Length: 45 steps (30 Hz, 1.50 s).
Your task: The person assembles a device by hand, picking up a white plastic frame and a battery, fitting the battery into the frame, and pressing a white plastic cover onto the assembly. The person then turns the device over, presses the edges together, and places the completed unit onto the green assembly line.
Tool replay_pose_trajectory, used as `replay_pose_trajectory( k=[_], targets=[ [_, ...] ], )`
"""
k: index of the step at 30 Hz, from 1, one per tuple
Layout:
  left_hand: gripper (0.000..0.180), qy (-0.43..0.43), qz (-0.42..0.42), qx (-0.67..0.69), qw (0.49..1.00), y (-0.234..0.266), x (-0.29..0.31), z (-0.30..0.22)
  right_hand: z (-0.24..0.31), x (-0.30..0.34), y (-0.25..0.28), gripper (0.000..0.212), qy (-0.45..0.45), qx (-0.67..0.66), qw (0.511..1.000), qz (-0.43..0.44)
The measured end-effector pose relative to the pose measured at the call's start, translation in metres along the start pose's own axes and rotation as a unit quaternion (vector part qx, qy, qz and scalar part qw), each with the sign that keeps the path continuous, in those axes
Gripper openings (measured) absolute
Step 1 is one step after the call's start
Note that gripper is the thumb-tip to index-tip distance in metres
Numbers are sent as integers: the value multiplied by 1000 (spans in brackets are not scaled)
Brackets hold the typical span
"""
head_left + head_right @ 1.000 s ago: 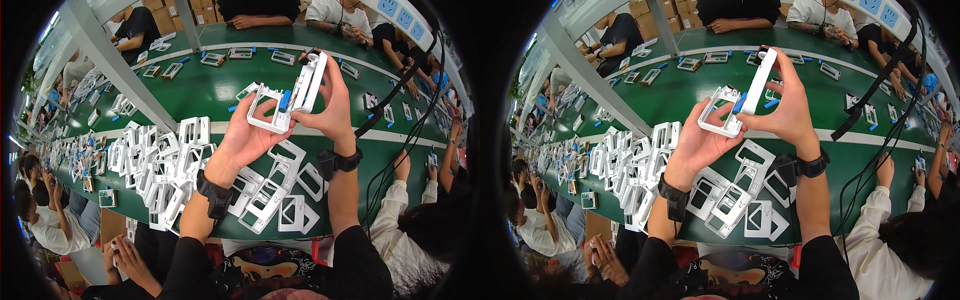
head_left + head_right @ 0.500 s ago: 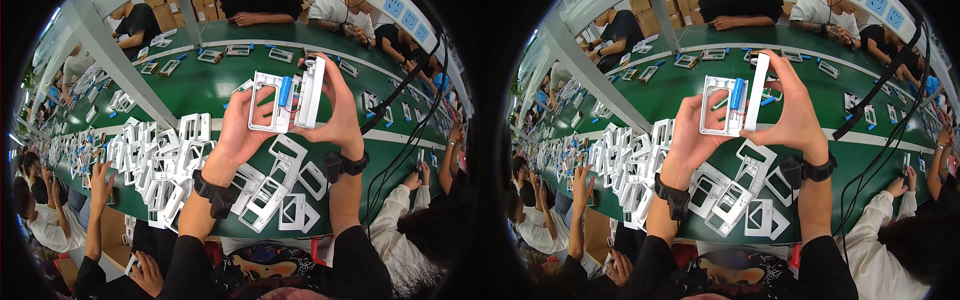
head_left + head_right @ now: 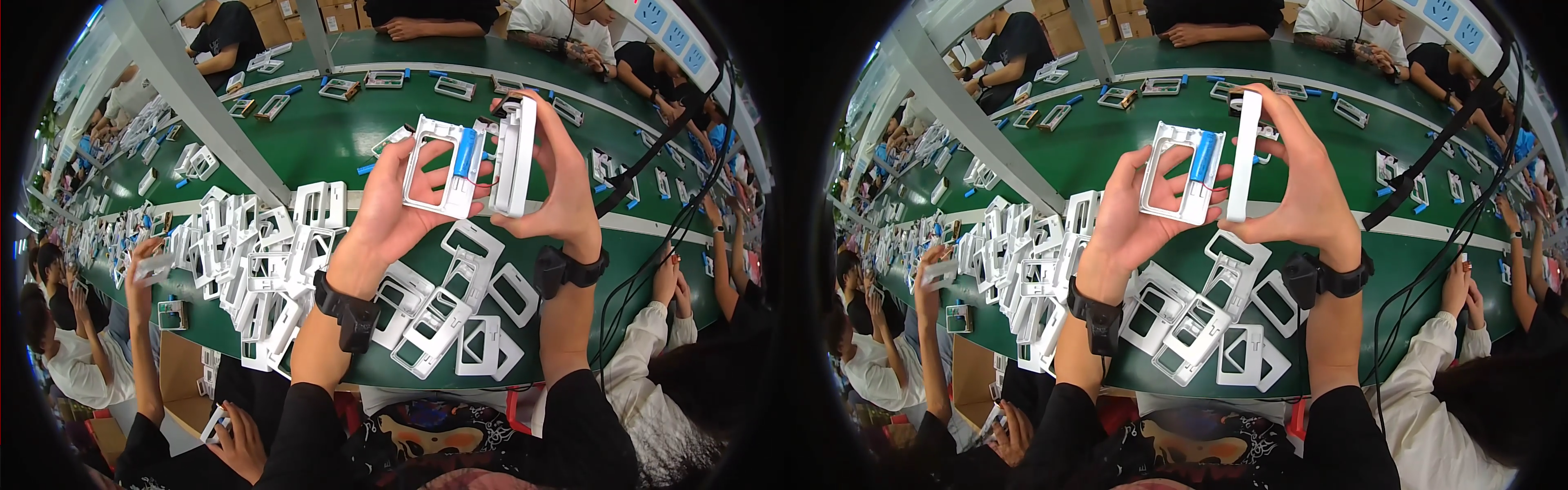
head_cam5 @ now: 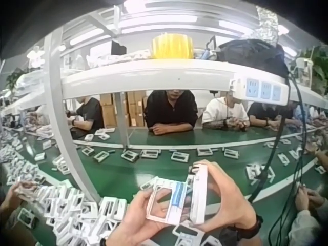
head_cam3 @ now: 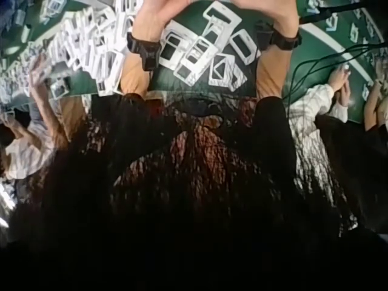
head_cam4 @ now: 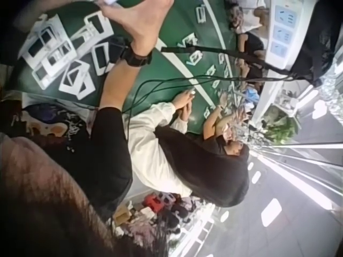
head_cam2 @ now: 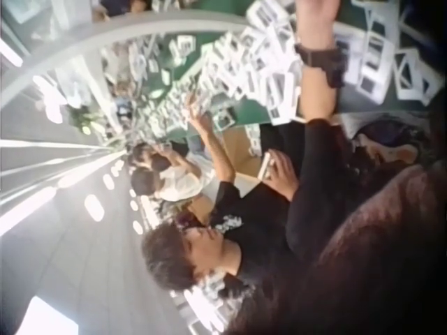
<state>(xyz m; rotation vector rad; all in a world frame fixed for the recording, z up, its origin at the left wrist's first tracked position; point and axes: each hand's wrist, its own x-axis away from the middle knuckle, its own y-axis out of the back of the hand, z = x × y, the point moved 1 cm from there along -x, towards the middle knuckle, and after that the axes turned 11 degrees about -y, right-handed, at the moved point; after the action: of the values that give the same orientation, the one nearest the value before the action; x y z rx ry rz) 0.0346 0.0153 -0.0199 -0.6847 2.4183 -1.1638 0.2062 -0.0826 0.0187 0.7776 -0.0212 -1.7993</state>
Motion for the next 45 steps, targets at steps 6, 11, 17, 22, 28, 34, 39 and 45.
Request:
replay_pose_trajectory(
  k=[6, 11, 17, 22, 28, 34, 39, 45],
  targets=[
    [56, -48, -54, -70, 995, -12, 5, -1, 11, -3, -4, 99, 35, 120, 992, -17],
    [56, -99, -53, -111, 988, -12, 4, 5, 16, -1, -7, 102, 0, 194, 981, -32],
    [53, -104, -68, -108, 986, -12, 8, 2, 16, 0, -15, 100, 33, 210, 977, -17],
    [49, -109, -82, -172, 975, -17, 11, 1, 18, 1, -16, 100, 33, 207, 978, -5],
    [49, -115, -91, -208, 967, -2, 1, 5, 22, 1, -13, 99, 41, 197, 980, 4],
    [45, -114, -108, -239, 958, -2, 2, 10, 23, 4, -11, 99, 37, 195, 980, 18],
    [40, -137, -108, -242, 954, -9, 4, 8, 26, 5, -9, 98, 21, 190, 981, 24],
    [33, -124, -123, -239, 955, -8, 3, 7, 34, 8, -14, 99, 32, 227, 972, 47]
  ],
)
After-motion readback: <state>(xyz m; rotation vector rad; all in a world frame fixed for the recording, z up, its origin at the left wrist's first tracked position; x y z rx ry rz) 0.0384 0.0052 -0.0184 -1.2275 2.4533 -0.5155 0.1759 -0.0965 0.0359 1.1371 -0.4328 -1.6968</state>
